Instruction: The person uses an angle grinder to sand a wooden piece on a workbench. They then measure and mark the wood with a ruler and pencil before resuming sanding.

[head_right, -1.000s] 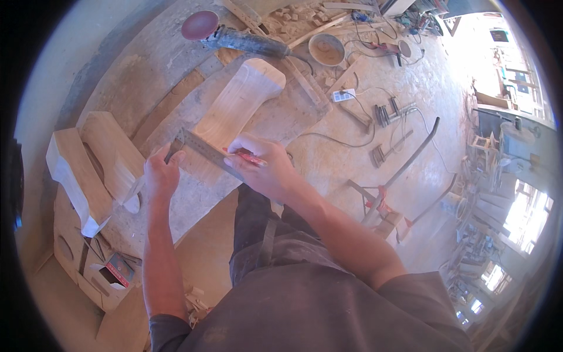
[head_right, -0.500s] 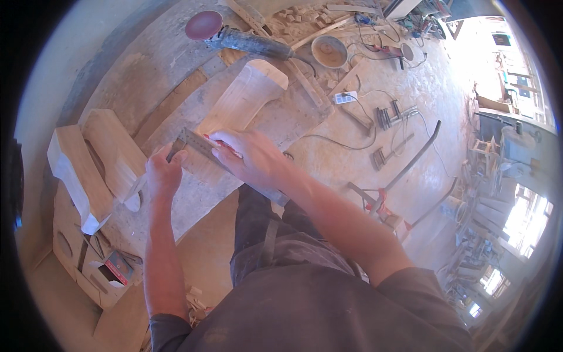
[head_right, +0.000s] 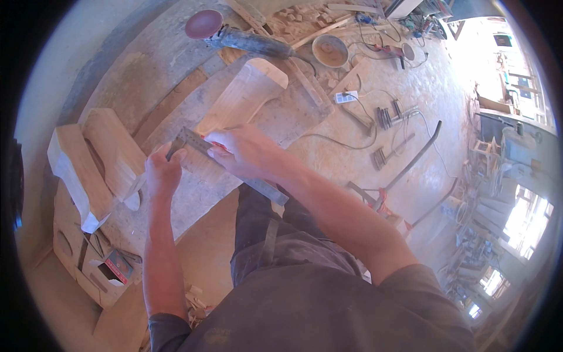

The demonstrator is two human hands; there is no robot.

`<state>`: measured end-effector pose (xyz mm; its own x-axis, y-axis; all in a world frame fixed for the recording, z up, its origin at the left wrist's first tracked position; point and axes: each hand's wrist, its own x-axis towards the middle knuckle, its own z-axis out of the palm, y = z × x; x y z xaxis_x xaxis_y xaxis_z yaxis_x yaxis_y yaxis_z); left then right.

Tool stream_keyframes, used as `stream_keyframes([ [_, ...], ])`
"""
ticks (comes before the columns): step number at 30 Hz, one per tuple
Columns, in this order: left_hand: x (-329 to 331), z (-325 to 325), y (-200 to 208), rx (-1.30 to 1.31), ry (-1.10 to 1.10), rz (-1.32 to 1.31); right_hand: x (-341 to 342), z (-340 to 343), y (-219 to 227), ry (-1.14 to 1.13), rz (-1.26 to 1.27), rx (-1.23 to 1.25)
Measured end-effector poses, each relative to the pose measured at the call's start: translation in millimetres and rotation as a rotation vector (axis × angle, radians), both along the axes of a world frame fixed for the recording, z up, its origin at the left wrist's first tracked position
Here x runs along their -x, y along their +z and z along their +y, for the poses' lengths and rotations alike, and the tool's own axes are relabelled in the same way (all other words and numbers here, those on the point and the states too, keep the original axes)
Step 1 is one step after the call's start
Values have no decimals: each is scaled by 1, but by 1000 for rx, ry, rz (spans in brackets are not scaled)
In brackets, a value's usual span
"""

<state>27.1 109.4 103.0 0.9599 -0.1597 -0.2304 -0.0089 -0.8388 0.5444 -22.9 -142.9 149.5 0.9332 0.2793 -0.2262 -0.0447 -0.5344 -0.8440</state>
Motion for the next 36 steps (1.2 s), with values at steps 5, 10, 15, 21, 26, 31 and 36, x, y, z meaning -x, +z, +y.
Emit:
stream_keyframes([
  [5, -3, -7, 12, 12, 16, 100, -5, 8, 0, -32, -88, -15],
  [10, -1, 4, -12, -5, -34, -49, 17, -6, 15, 23, 37, 87],
  [15, 0, 3, -12, -18, -37, -93, 80, -25, 58, 207, 293, 492],
  [21, 12, 17, -33, 59, -18, -213, 145, -36, 77, -64, 127, 309],
  [26, 93, 55, -6, 105, 323, -9, 180, -57, 84, -81, 138, 263],
  [31, 203, 112, -22, 44, 752, 82, 185, -67, 78, -10, 178, 131],
  [36, 301, 142, -10, 152, 1340, 159, 160, -42, 49, 258, 173, 44],
])
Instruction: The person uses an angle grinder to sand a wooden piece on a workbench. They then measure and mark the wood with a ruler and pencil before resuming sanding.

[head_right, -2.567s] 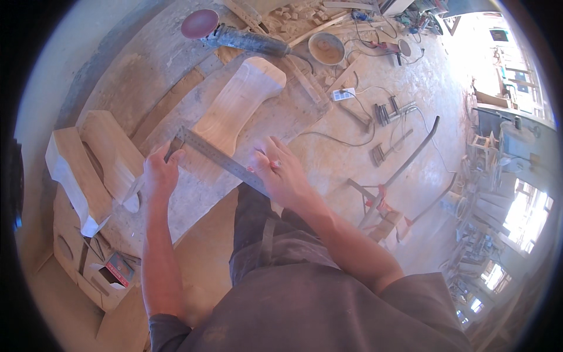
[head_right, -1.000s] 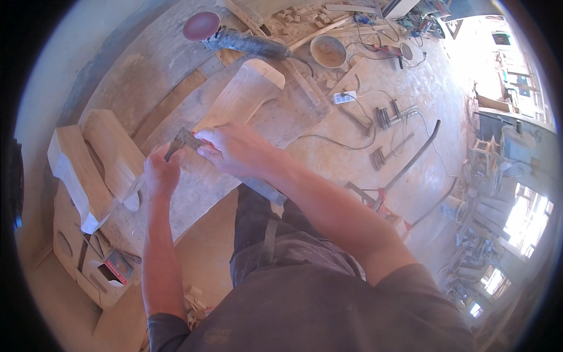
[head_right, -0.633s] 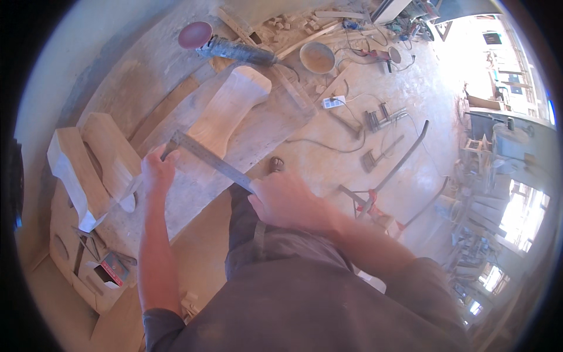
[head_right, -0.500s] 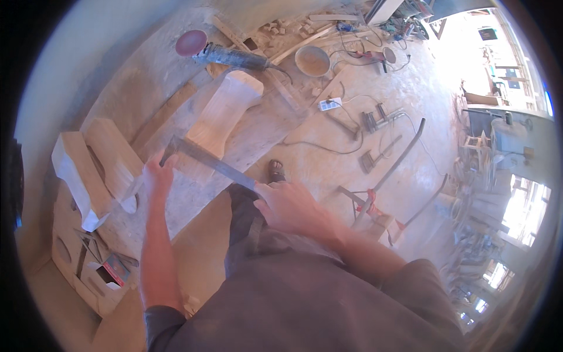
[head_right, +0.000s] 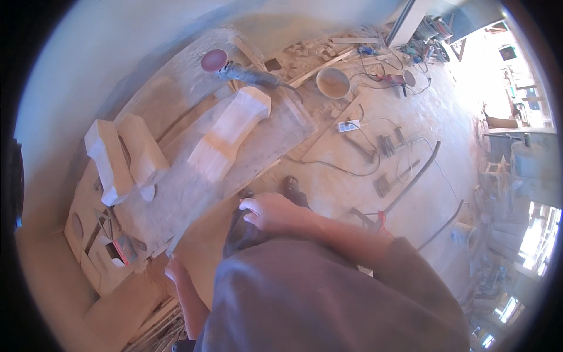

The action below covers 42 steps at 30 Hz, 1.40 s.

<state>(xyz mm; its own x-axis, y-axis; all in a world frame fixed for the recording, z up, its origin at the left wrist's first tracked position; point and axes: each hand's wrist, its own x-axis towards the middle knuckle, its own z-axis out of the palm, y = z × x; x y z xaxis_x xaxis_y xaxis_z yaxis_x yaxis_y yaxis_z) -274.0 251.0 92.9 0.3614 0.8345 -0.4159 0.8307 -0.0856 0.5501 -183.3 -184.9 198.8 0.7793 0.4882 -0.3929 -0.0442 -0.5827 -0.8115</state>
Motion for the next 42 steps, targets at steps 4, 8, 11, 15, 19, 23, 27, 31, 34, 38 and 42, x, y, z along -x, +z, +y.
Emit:
stream_keyframes([
  [4, 67, 18, -4, 54, 263, -27, -19, 40, -33, 198, 51, 45],
  [8, 80, 36, -22, 75, 443, -334, -44, 104, -61, 230, -19, -5],
  [11, 67, 84, -37, 6, 547, -324, -71, 161, -44, 185, 104, -84],
  [15, 59, 188, -69, -582, -470, 850, -100, 266, -81, 330, -234, -232],
  [19, -7, 151, -40, -171, 31, 256, -118, 323, -18, 321, -89, -284],
  [23, -49, 168, -63, 507, 912, -615, -122, 315, -17, 224, -23, -34],
  [27, -53, 207, -159, 777, 680, -572, -103, 258, -54, 140, 115, 136],
  [31, -74, 210, -193, 686, 567, -424, -82, 171, -22, -51, 237, 56],
  [34, -97, 169, -172, 569, 551, -265, -40, 95, -56, -306, 191, 187],
  [38, -102, 157, -169, 139, 143, -12, -26, 12, -92, -685, 143, 31],
  [42, -139, 38, -93, -147, -366, -259, -101, -71, -97, -677, 42, 235],
])
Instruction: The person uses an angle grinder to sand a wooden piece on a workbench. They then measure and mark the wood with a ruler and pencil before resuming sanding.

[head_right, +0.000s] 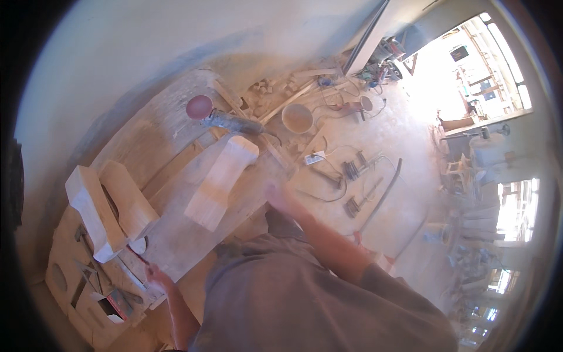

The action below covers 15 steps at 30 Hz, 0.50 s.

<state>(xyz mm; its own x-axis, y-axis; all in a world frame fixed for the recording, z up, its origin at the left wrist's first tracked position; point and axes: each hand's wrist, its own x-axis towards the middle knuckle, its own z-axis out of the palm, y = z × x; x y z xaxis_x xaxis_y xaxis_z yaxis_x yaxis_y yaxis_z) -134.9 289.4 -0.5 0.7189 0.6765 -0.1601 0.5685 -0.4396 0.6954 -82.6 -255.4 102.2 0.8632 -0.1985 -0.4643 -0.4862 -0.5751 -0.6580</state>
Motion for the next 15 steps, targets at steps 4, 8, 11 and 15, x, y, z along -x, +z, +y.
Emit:
stream_keyframes([
  [4, -50, -171, 93, -321, -686, -28, -99, -48, -24, -48, -262, 124],
  [8, -85, -271, 126, -435, -961, 159, -186, -48, -8, 166, -501, 268],
  [11, -93, -283, 96, -570, -898, 201, -231, -47, -30, 416, -330, 337],
  [15, -95, -282, 88, -606, -920, 145, -258, -41, -50, 515, -220, 421],
])
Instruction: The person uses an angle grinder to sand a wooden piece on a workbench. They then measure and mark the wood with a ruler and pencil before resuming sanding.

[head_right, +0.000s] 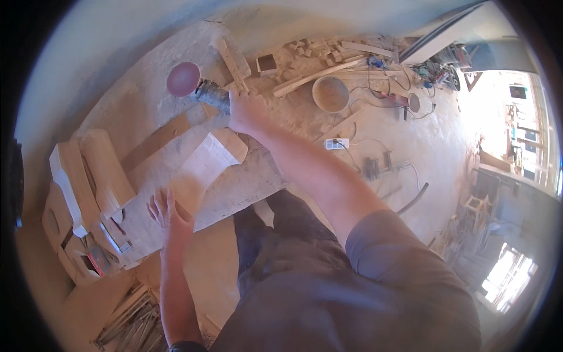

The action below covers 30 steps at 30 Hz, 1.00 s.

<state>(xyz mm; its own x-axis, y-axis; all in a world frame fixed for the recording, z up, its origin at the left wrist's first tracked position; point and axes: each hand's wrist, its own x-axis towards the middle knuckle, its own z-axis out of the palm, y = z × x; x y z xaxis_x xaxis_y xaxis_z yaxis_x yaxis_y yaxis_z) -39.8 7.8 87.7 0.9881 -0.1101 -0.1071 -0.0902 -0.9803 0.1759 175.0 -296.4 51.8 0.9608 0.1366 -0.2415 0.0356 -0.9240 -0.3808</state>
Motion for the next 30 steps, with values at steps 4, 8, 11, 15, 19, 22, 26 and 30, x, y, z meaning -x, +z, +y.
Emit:
stream_keyframes([
  [4, -14, 7, 6, 15, -102, -14, -22, -12, -11, -48, 143, -84],
  [8, -27, 14, 3, 46, -203, -22, -20, -55, 17, -58, 456, -373],
  [11, -38, -20, 14, 135, -220, -52, 26, -106, 59, -162, 533, -492],
  [15, -40, -49, 7, 186, -226, -76, 117, -153, 107, -462, 512, -574],
  [19, -40, -59, 1, 147, -234, -69, 217, -179, 115, -672, 548, -983],
  [22, -16, -67, 6, 263, -81, -130, 269, -152, 114, -665, 628, -1221],
  [26, 53, -127, 54, 911, 155, 317, 309, -97, 110, -586, 724, -1567],
  [30, 63, -151, 84, 2010, 393, 1256, 327, -56, 103, -477, 969, -1726],
])
